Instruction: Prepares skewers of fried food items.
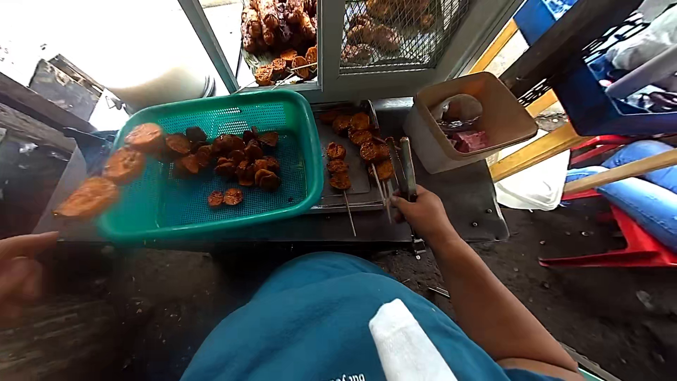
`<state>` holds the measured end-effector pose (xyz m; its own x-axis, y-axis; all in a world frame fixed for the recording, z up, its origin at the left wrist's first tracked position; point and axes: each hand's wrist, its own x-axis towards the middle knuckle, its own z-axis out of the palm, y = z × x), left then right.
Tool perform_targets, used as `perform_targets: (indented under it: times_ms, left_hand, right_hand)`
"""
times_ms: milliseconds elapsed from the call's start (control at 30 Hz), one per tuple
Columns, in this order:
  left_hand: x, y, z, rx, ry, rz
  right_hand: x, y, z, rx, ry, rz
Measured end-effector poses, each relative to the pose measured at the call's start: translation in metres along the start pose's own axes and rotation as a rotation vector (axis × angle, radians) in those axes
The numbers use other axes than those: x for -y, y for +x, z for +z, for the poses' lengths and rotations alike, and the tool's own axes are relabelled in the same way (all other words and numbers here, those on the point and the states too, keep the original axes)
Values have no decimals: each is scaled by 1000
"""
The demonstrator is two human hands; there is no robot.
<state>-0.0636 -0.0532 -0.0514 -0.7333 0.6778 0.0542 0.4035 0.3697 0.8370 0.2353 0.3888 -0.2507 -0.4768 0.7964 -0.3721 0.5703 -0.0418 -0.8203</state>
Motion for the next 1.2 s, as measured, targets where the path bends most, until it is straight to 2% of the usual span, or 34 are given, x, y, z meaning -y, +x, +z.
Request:
perform_targets:
  times_ms: [67,133,200,300,367,467,600,667,800,933,1000,1100,1133,1200]
  left_hand:
    - [0,-2,49,61,-229,65]
    - [-8,4,120,139,-397,109]
    - [-22,13,183,256,-502,47]
    - [-25,33,250,378,-596,-135]
    - [-18,43,284,354,-620,-229]
    - [-4,48,324,270,-575,-280]
    - [9,53,351,209,-571,-381]
    - [15,58,354,229,-557,-442]
    - [23,63,351,437,-406,-499]
    - [23,62,309,748,25,-295]
    - [28,54,275,816,169,-197]
    - [49,43,206,825,194,-139]
    - [59,39,178,776,179,-155]
    - [82,27,121,537,176,-253]
  right_hand:
    - [2,4,-5,13,58,10]
    - [5,4,-8,36,122,13]
    - [3,7,-10,56,160,14]
    - [0,7,-6,84,196,30]
    - [1,0,-1,116,225,40]
    - [-3,-7,5,175,257,31]
    - [1,-13,9,230,249,4]
    - [0,-14,11,263,232,-20]
    - [5,-13,16,287,150,-27]
    - [10,-10,18,264,67,-52]
    - [14,-8,20,246,28,-78]
    - [21,-7,20,207,14,-101]
    - [25,-7,20,200,31,-118]
    - [34,-6,25,201,102,-170]
